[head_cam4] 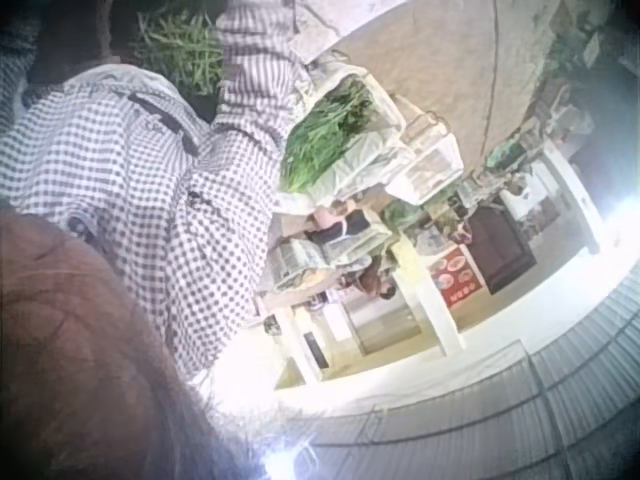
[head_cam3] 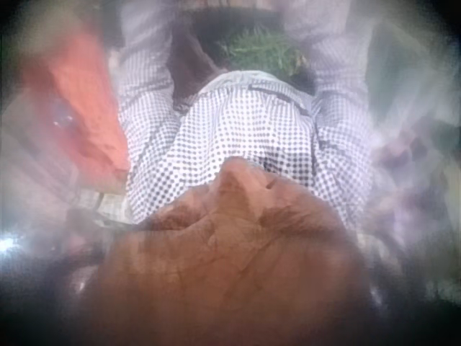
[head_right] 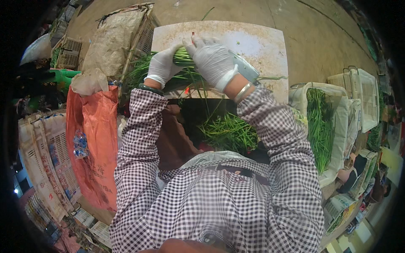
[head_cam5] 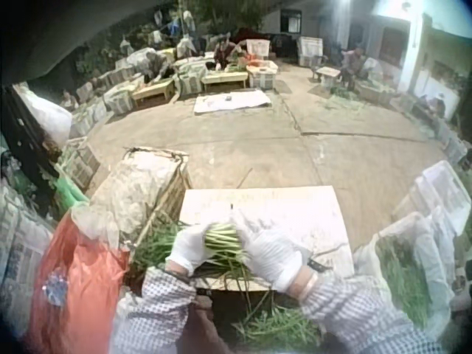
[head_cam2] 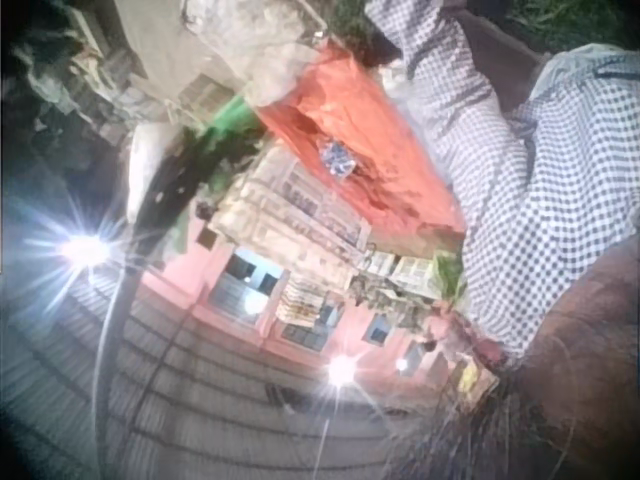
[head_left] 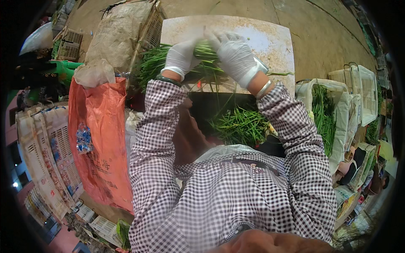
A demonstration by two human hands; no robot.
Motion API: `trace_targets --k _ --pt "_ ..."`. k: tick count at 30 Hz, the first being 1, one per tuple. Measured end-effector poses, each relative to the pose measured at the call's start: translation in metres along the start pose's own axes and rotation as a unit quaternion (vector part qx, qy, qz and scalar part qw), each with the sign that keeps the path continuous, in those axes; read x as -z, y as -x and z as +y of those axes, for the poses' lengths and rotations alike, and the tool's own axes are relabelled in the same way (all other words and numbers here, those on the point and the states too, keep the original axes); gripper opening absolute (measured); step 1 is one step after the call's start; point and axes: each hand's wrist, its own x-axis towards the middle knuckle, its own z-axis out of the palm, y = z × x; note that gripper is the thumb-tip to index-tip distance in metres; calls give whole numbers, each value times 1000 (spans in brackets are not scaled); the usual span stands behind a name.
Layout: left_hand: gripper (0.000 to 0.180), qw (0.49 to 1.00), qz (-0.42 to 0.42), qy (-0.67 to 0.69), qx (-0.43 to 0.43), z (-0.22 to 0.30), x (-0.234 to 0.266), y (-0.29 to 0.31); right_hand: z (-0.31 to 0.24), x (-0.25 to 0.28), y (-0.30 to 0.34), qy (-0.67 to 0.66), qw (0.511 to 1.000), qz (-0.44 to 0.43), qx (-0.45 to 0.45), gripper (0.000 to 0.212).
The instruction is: The person cleans and bundles bunches of green stalks by hand, uses a large knife to trim the ends, and places the finished bundles into a plastic crate.
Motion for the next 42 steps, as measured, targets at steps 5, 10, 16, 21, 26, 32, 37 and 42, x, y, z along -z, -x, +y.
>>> trace_targets --k 5,10,16,21,26,32,37,42 --pt "42 980 161 89 70 -41 37 23 -39 10 73 -152 984 -84 34 24" --pt "42 956 230 164 76 -47 78 42 -115 -101 193 -162 920 -343 101 15" --pt "42 946 271 157 82 -18 119 87 -108 -120 206 -60 889 -432 138 9" --pt "41 956 290 -50 -14 -8 143 127 -52 -7 152 -201 834 -510 68 19" --pt "48 822 242 513 60 81 146 116 10 68 134 -303 931 -185 -82 27" --pt "57 646 118 746 110 91 79 114 -44 141 67 -551 805 102 -196 30" --pt "65 539 136 815 163 118 46 123 -91 134 61 -679 680 91 -260 18" --pt "76 635 112 756 113 131 38 119 -97 118 62 -567 775 85 -267 13"
